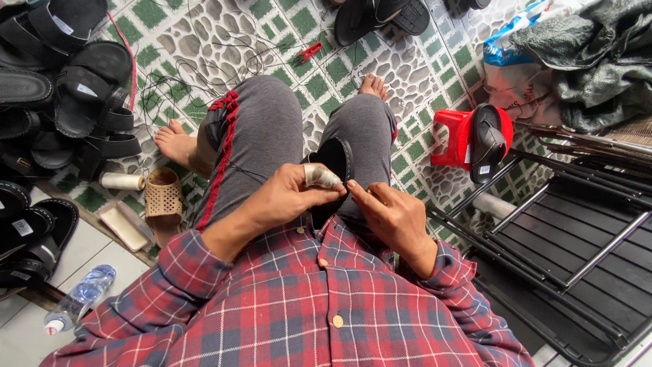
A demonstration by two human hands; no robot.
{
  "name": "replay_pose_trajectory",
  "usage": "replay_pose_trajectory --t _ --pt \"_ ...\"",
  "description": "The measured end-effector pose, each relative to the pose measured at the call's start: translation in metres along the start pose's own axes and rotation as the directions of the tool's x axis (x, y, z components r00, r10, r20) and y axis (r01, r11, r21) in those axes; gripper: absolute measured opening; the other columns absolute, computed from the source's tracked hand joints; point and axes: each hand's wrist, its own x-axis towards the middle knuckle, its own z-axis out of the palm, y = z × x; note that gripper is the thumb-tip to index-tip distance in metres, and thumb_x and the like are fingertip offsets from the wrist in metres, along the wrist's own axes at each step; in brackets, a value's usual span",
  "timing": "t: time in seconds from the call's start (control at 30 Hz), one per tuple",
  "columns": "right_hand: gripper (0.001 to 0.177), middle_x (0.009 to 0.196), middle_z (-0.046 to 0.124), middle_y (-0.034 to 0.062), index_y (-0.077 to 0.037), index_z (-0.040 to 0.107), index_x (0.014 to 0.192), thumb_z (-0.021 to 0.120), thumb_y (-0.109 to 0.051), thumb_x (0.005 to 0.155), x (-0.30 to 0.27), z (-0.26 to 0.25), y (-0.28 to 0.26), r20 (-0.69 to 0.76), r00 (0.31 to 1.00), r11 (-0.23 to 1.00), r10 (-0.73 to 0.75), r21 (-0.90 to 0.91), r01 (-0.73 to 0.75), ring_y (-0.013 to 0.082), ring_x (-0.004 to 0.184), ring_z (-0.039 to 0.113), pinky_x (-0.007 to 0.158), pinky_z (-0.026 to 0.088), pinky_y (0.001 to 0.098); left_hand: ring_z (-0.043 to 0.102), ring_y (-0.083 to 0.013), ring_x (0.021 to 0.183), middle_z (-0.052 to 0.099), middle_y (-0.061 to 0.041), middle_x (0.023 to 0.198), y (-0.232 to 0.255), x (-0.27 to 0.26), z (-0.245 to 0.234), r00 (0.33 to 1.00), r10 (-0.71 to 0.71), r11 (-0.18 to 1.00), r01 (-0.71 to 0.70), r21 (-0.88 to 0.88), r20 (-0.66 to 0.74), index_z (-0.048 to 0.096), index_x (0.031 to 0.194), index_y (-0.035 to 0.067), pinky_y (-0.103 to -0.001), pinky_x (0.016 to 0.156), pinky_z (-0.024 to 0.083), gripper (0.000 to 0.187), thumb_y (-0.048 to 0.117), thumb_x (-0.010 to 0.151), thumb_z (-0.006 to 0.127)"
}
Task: The person stitches the sole of a black sandal using a needle and thread, pulling the thread through the material and tightening it by hand while the sandal is held between their legs.
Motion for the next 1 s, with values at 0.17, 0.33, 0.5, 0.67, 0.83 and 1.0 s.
replay_pose_trajectory --t 0.17,0.33,0.5,0.67,0.83,1.0 --pt "0.030 0.080 0.060 0.0049 -0.018 0.068 0.117 0.055 -0.015 0.091 -0.001 0.003 -0.002 -0.031 0.999 0.999 -0.027 -0.024 0.027 0.0221 0.056 0.060 0.049 0.048 0.0322 0.070 -0.0308 0.077 0.070 -0.010 0.074 -0.024 0.015 -0.004 0.975 0.098 0.773 0.053 0.632 -0.202 0.071 0.090 0.009 -0.039 0.071 0.054 0.013 0.010 0.077 0.072" --pt "0.028 0.079 0.059 0.0048 -0.018 0.068 0.116 0.055 -0.014 0.091 0.001 0.003 -0.003 -0.055 0.998 1.000 -0.023 -0.021 0.022 0.0216 0.055 0.059 0.049 0.048 0.0306 0.070 -0.0245 0.071 0.069 0.000 0.064 -0.014 0.024 0.002 0.957 -0.123 0.724 0.267 0.636 -0.261 0.064 0.099 0.014 -0.039 0.070 0.052 0.029 0.018 0.071 0.073" --pt "0.031 0.074 0.056 0.0010 -0.024 0.068 0.118 0.058 -0.018 0.090 0.004 -0.013 -0.005 -0.007 1.000 1.000 0.028 -0.010 -0.028 0.0185 0.049 0.057 0.046 0.048 0.0293 0.068 -0.0140 0.062 0.070 0.003 0.065 -0.002 0.025 -0.001 0.927 -0.285 0.782 0.371 0.501 -0.242 0.060 0.102 0.015 -0.028 0.065 0.052 0.038 0.019 0.067 0.073" --pt "0.035 0.064 0.058 0.0038 -0.029 0.067 0.121 0.059 -0.016 0.089 0.000 -0.062 0.005 0.198 0.964 0.980 0.177 0.056 -0.191 0.0225 0.043 0.056 0.044 0.047 0.0336 0.065 -0.0109 0.054 0.070 0.000 0.066 -0.018 0.032 -0.001 0.928 -0.263 0.857 0.350 0.379 -0.264 0.057 0.105 0.013 -0.022 0.057 0.048 0.038 0.014 0.070 0.072" --pt "0.031 0.063 0.059 0.0074 -0.030 0.068 0.117 0.060 -0.021 0.089 -0.019 -0.073 0.014 0.291 0.906 0.919 0.308 0.156 -0.362 0.0304 0.047 0.059 0.047 0.047 0.0406 0.065 -0.0198 0.056 0.069 -0.007 0.069 -0.015 0.027 -0.003 0.957 -0.054 0.846 0.196 0.497 -0.286 0.058 0.103 0.009 -0.029 0.056 0.050 0.031 0.007 0.073 0.068" --pt "0.029 0.064 0.065 0.0079 -0.023 0.071 0.114 0.067 -0.020 0.085 -0.035 -0.028 0.019 0.292 0.863 0.785 0.414 0.366 -0.500 0.0275 0.052 0.062 0.050 0.049 0.0370 0.062 -0.0287 0.064 0.060 -0.010 0.069 0.020 -0.001 0.007 0.885 0.461 0.289 -0.072 0.955 -0.072 0.066 0.077 0.005 -0.037 0.063 0.049 0.010 0.014 0.080 0.070"
